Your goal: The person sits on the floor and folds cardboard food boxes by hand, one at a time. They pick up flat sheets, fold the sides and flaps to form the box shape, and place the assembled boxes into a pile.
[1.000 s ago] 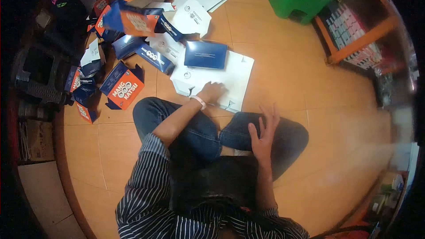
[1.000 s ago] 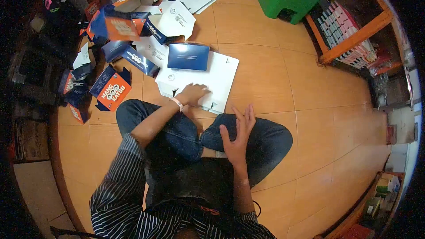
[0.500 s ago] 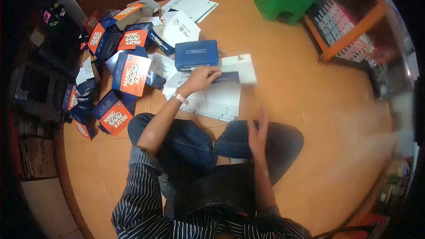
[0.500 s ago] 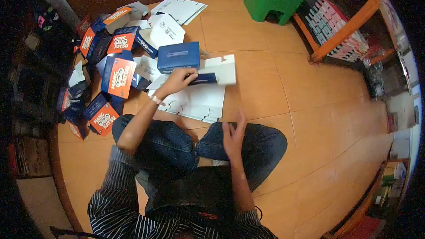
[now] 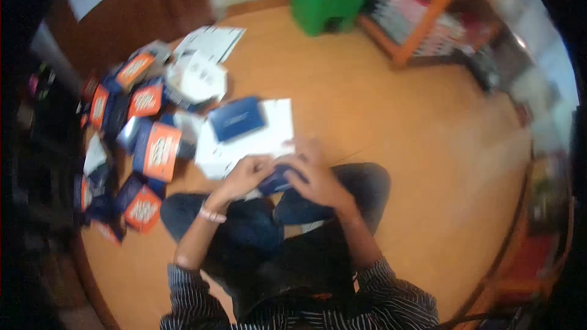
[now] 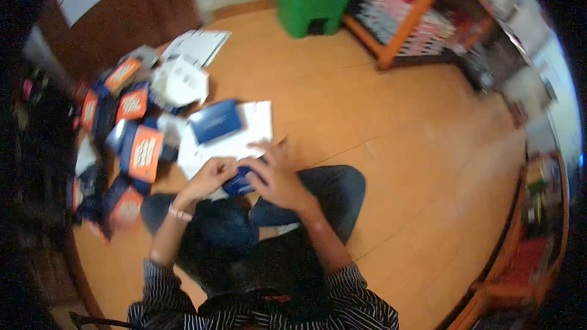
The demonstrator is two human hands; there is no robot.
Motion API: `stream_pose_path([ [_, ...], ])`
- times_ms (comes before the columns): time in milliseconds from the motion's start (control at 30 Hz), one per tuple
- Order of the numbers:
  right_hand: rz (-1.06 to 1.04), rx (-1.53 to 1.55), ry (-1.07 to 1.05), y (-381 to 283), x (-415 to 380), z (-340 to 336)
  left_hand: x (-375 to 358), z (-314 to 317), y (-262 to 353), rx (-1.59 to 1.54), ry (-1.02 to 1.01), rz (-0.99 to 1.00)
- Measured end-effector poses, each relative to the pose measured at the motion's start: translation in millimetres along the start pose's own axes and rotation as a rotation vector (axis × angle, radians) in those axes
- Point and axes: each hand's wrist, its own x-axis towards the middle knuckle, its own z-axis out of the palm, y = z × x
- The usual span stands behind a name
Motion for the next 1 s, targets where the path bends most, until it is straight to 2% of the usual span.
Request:
stream_pose_path([
  [100,0.029,-0.125,0.024,-5,-9,4,-6,-4,-7,0.122,-0.003,-0.053],
  [133,0.038,-0.148,0.065,-12,-10,3,-10,-3,1,0.188,0.010,-0.053],
  [200,0.176,-0.102,0.182,-7,-14,9,-21,12,47,0.120,0.143,-0.113],
  [267,0.400,0.169,0.333,11,-20,19,-30,22,61,0.601,0.526,0.235],
  [300,0.478,0.186,0.366,13,-22,18,-32,26,60,0.785,0.644,0.384],
  [333,0.481,0.176,0.384,6,-26,13,-38,30,58,0.968,0.779,0.528],
  [367,0.329,0.061,0.386,-2,-28,9,-42,34,39,1.023,0.864,0.557],
  [400,0.180,-0.045,0.381,-10,-33,12,-47,41,24,1.025,0.855,0.553],
  [433,0.097,-0.250,0.327,-8,-44,26,-51,47,11,0.864,0.920,0.536],
  [467,0.104,-0.248,0.332,-4,-57,37,-53,52,-2,0.698,0.982,0.518],
  [500,0.277,-0.258,-0.095,-1,-72,49,-57,52,-15,0.576,1.004,0.505],
  [533,0.429,-0.250,-0.540,-4,-82,55,-62,54,-19,0.589,1.011,0.484],
  [567,0.405,-0.223,-0.572,-3,-91,61,-70,54,-23,0.546,1.027,0.438],
  [600,0.215,-0.207,-0.543,-2,-93,61,-80,52,-23,0.509,1.057,0.386],
  [633,0.024,-0.171,-0.520,-1,-97,61,-88,50,-20,0.615,1.098,0.377],
  [667,-0.111,-0.082,-0.349,4,-106,59,-99,47,-25,0.595,1.104,0.370],
  [700,-0.092,-0.292,-0.519,-10,-97,38,-108,48,-17,0.617,1.119,0.305],
  [767,-0.023,-0.265,-0.485,-4,-107,30,-123,53,-12,0.629,1.099,0.283],
  [800,-0.033,-0.320,-0.421,-8,-103,23,-127,55,-14,0.691,1.118,0.272],
  [833,-0.029,-0.269,-0.259,-6,-104,25,-127,61,-17,0.714,1.114,0.234],
  [933,0.113,-0.346,-0.137,-41,-76,-1,-110,72,-6,0.820,0.935,0.080],
  [967,0.092,-0.326,-0.159,-51,-70,-8,-99,69,-6,0.849,0.870,0.029],
  [1000,0.118,-0.312,-0.095,-62,-68,-9,-93,66,-8,0.825,0.888,0.040],
])
